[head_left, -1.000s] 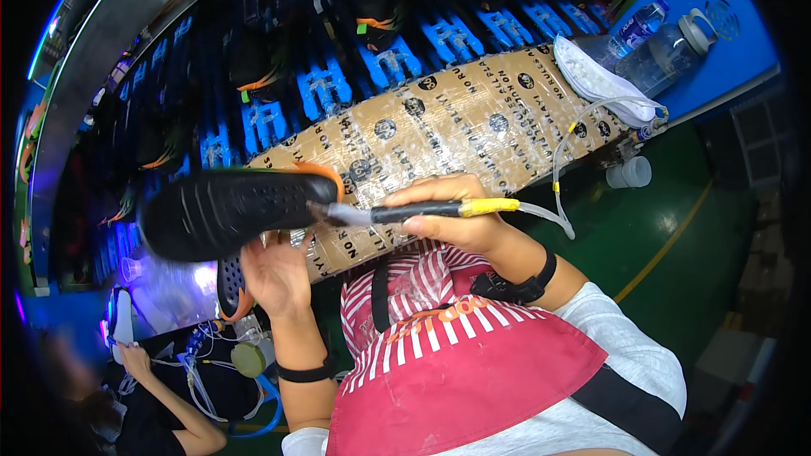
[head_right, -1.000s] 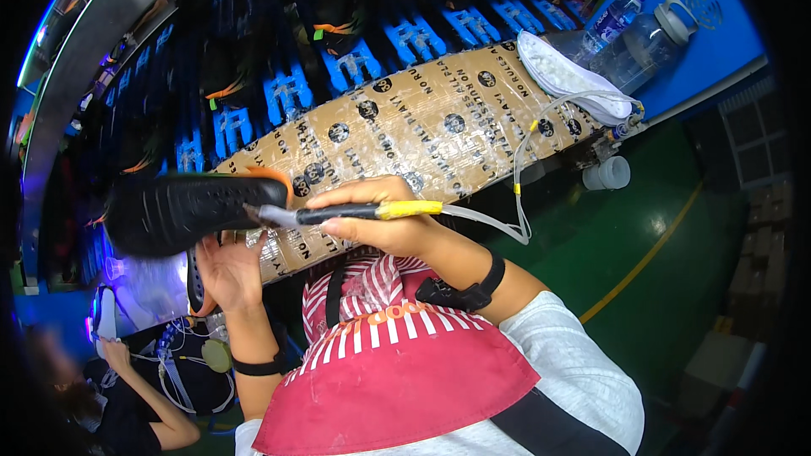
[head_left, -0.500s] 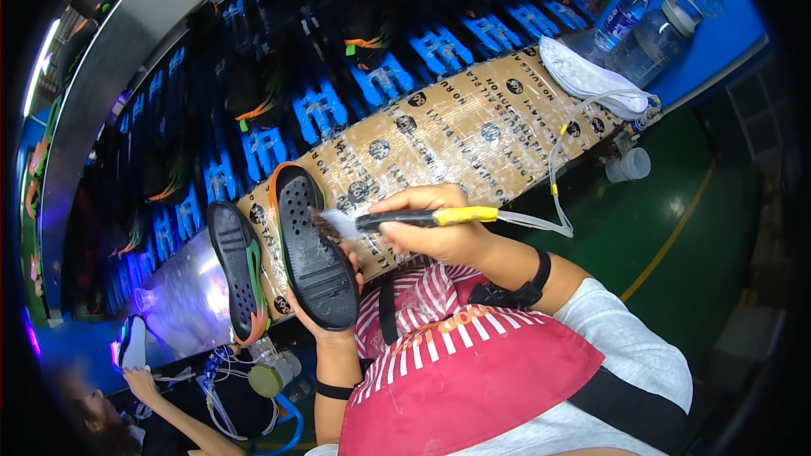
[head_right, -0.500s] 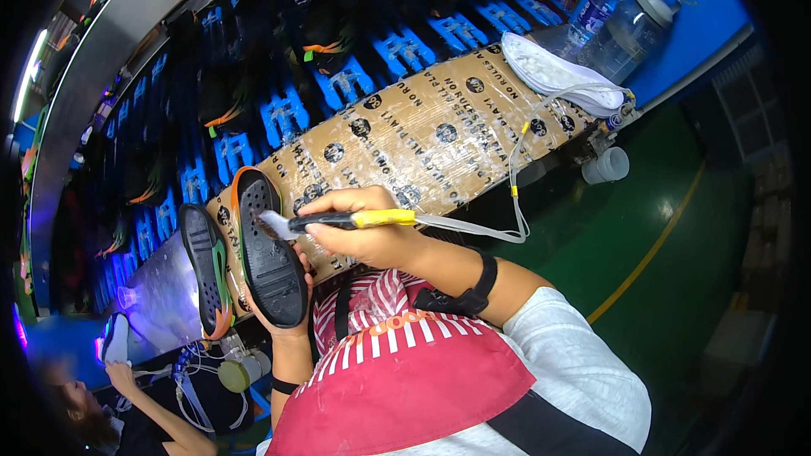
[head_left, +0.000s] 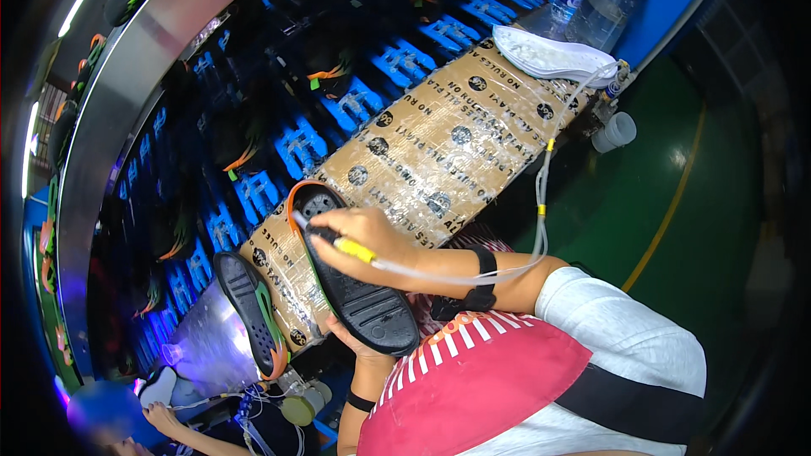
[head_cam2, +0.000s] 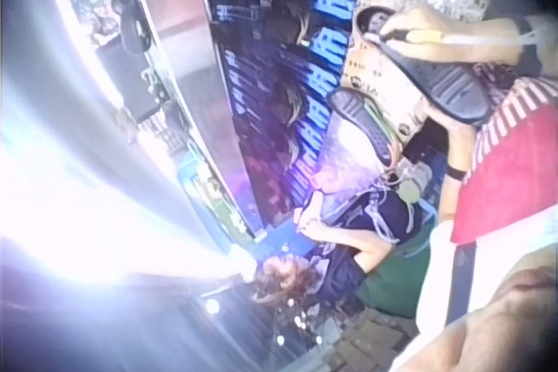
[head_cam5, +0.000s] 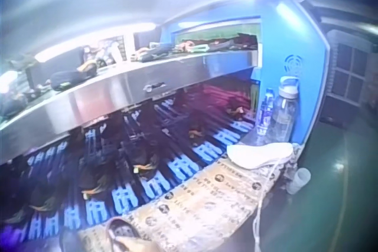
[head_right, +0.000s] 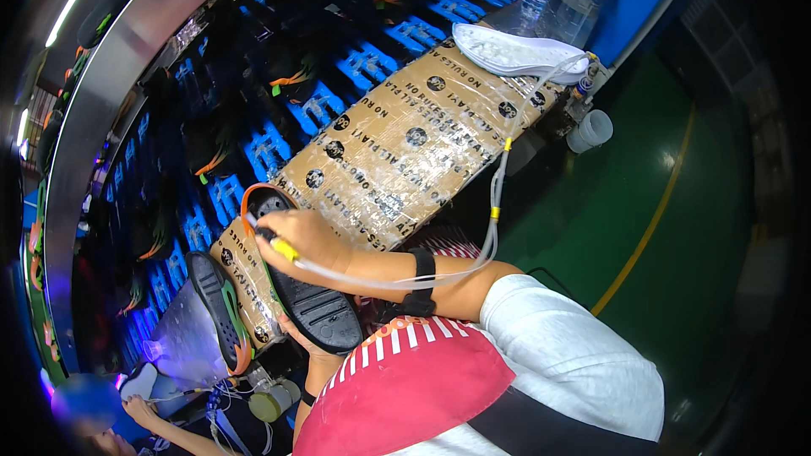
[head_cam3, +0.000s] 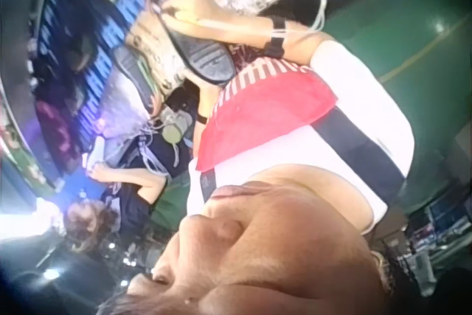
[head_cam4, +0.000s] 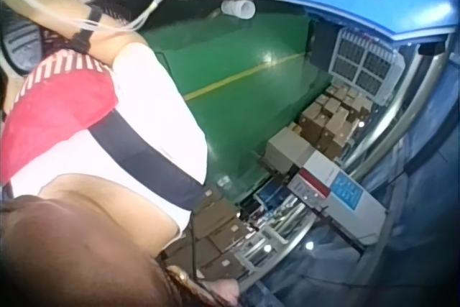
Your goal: Applying adhesive to the bottom of shoe soles using a brush and then placing the prepared soles on a conveyor belt.
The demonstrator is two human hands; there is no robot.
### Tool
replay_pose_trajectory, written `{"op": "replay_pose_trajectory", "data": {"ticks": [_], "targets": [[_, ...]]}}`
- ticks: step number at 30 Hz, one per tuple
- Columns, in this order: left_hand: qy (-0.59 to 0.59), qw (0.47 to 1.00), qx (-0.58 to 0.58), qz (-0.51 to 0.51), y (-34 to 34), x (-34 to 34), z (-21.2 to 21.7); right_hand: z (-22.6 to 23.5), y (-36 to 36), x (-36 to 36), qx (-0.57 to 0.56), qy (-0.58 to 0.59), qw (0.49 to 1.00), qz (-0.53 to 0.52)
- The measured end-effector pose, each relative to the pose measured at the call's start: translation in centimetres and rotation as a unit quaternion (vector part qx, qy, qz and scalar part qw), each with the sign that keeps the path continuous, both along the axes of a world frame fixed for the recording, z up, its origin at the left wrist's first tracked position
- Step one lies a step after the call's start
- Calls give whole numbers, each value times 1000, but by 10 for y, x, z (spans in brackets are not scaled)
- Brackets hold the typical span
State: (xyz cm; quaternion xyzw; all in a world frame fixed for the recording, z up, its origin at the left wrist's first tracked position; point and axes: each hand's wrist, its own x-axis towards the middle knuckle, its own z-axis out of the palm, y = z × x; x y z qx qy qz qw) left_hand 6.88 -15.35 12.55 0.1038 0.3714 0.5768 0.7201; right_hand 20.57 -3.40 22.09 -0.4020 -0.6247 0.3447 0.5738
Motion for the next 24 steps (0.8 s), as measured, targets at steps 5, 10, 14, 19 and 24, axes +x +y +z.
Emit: {"op": "replay_pose_trajectory", "data": {"ticks": [5, 10, 14, 19, 24], "targets": [[-29, 999, 24, 34, 2, -10, -13, -1, -5, 4, 9, 0, 988, 157], [-92, 995, 19, 22, 5, 5, 15, 17, -3, 11, 50, -18, 999, 11], [-7, 998, -7, 68, 6, -2, -1, 12, -6, -3, 112, -186, 973, 76], [-68, 993, 81, 49, 7, -4, 9, 25, -6, 0, 52, -2, 985, 164], [-150, 983, 101, 27, 7, -4, 8, 24, 1, 1, 84, -90, 992, -4]]}}
